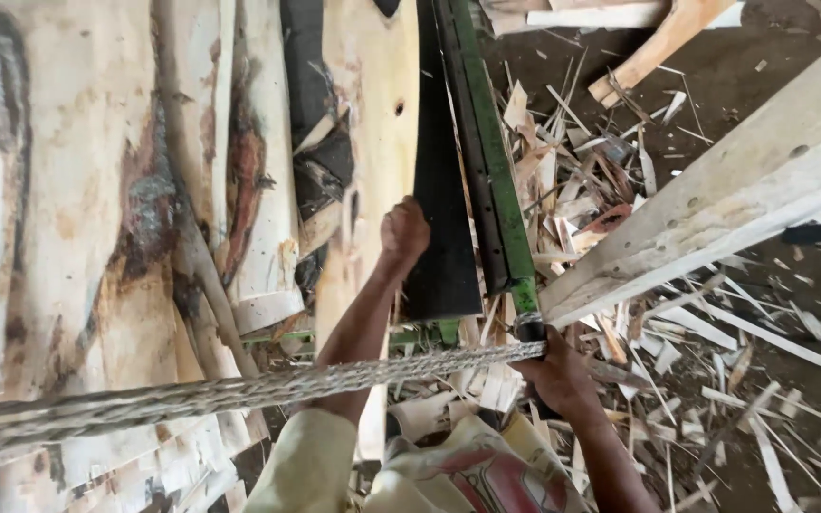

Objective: Cutting and trimming thin strips of wood using a manual guillotine cutter.

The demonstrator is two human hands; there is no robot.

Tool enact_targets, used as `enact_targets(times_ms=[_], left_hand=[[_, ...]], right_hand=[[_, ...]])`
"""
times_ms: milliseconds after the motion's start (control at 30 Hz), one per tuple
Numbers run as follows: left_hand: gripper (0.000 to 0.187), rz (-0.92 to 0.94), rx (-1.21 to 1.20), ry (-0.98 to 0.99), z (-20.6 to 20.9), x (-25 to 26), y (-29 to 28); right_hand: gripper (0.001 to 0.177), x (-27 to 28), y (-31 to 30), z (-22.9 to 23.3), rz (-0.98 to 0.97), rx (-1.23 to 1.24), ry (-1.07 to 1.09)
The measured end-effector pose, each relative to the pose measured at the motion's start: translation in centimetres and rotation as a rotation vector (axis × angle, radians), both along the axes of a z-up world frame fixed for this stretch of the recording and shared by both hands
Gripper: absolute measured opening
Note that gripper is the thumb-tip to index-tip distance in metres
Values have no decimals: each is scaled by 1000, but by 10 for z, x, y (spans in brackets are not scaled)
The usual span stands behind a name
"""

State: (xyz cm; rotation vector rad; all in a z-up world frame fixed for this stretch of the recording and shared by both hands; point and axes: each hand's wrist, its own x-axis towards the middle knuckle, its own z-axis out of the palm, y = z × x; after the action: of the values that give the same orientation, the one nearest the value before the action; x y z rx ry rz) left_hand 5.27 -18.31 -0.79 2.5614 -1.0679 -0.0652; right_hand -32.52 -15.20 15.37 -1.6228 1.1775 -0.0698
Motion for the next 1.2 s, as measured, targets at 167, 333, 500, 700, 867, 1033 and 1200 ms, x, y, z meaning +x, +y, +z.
enact_targets(times_ms=[167, 333, 500, 700, 867, 1033, 1200], left_hand=[[21, 45, -212, 40, 99, 71, 43], [42, -84, -735, 389, 184, 67, 114], [57, 178, -598, 583, 75, 70, 135], [46, 299, -368, 507, -57, 60, 148], [50, 349, -399, 651, -32, 26, 170], [52, 317, -484, 733, -23, 19, 181], [55, 276, -575, 806, -19, 15, 187]], right_hand=[[45, -1, -3, -9, -1, 37, -48], [36, 1, -1, -7, 30, 8, -32], [32, -1, -2, -15, -6, 38, -41], [29, -2, -4, -28, -32, 31, -104], [29, -6, 2, -21, -64, 66, -94], [30, -7, 4, -21, -91, 119, -221], [28, -4, 6, -18, -125, 171, -233]])
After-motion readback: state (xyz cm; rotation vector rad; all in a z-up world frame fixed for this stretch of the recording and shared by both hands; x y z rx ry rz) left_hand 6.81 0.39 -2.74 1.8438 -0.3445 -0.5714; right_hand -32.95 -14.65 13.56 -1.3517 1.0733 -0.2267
